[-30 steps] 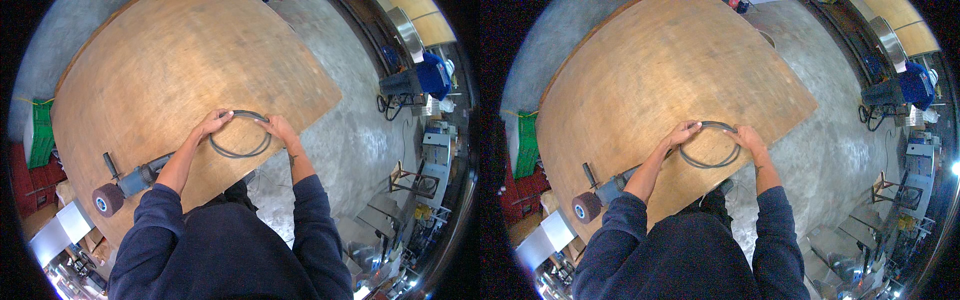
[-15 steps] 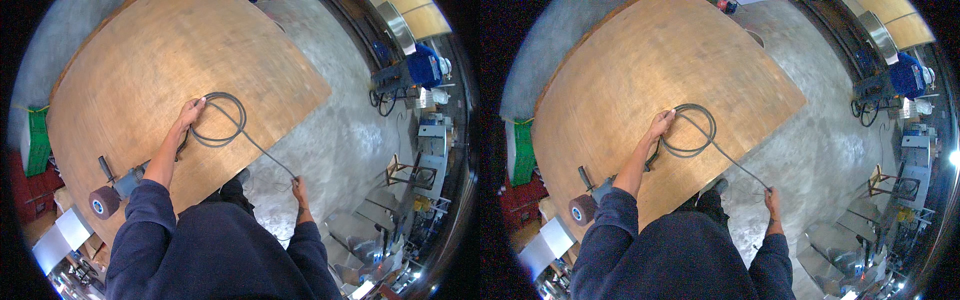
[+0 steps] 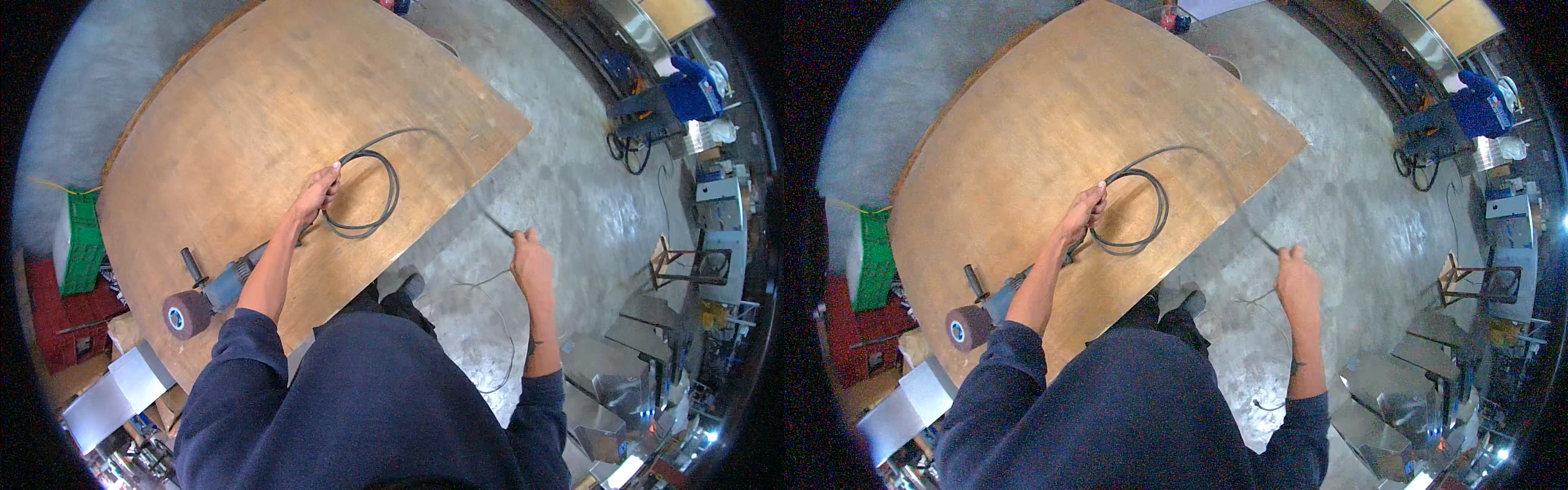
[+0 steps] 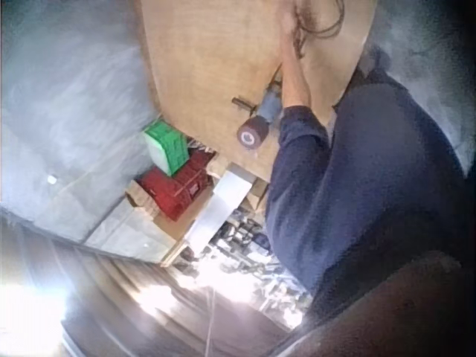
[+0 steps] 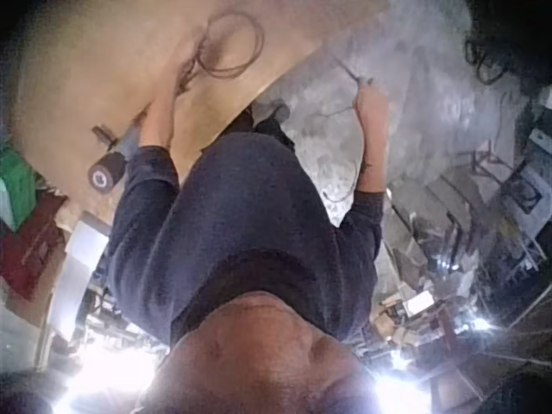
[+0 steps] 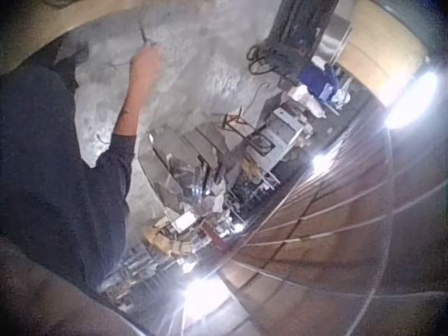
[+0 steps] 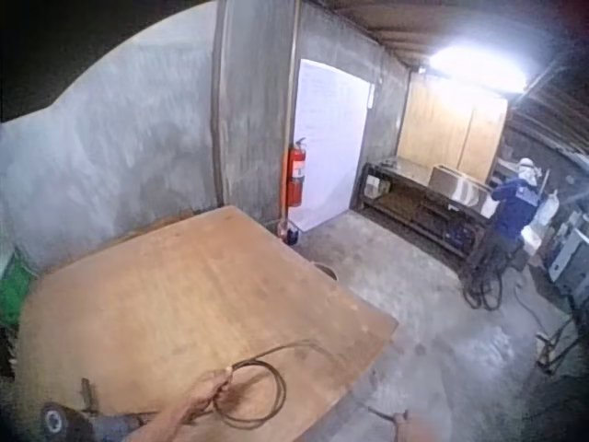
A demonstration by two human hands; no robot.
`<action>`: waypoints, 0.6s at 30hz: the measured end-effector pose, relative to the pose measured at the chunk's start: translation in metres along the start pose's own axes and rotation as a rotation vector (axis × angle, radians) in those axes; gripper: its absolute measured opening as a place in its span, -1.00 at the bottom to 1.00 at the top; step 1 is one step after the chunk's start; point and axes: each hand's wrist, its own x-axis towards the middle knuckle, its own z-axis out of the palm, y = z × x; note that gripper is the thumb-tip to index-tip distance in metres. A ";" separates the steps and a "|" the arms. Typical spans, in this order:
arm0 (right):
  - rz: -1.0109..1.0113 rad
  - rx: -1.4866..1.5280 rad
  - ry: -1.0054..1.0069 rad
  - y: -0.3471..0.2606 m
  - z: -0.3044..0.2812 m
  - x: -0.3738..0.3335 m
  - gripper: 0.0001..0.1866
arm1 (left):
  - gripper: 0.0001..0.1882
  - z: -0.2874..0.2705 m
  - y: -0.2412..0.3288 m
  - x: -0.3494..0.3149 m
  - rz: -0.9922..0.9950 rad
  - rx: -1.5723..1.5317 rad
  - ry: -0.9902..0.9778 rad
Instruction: The person picks up a power tool and its cable, then coils the cable by hand on a wooden workbench. The person loops the cable repeatedly and secures it around the tool, leaving the coiled cable on the table.
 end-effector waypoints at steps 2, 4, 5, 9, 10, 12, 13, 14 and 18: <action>-0.214 -0.097 -0.047 -0.020 -0.005 0.002 -0.81 | -0.59 0.004 0.000 -0.011 0.018 0.022 0.024; -0.489 -0.160 -0.063 -0.038 0.002 0.012 -0.86 | -0.59 0.013 0.003 -0.024 0.028 0.028 0.021; -0.603 -0.201 -0.112 -0.056 -0.002 0.020 -0.87 | -0.59 0.013 0.002 -0.030 0.028 0.041 0.015; -0.939 0.011 -0.001 -0.124 -0.016 0.064 -0.83 | -0.60 0.017 -0.003 -0.050 0.014 0.041 -0.018; -1.024 0.090 0.016 -0.141 -0.022 0.076 -0.81 | -0.60 0.018 -0.003 -0.054 0.009 0.036 -0.029; -0.983 0.197 -0.152 -0.174 -0.023 0.098 -0.79 | -0.59 0.024 -0.002 -0.056 0.032 0.033 -0.070; -0.985 0.290 -0.144 -0.186 -0.019 0.106 -0.79 | -0.58 0.024 -0.003 -0.057 0.042 0.030 -0.096; -0.987 0.378 -0.139 -0.197 -0.015 0.114 -0.79 | -0.64 0.021 -0.003 -0.055 0.085 0.000 -0.158; -0.918 0.640 -0.087 -0.232 0.003 0.126 -0.75 | -0.65 0.020 -0.005 -0.057 0.108 -0.016 -0.191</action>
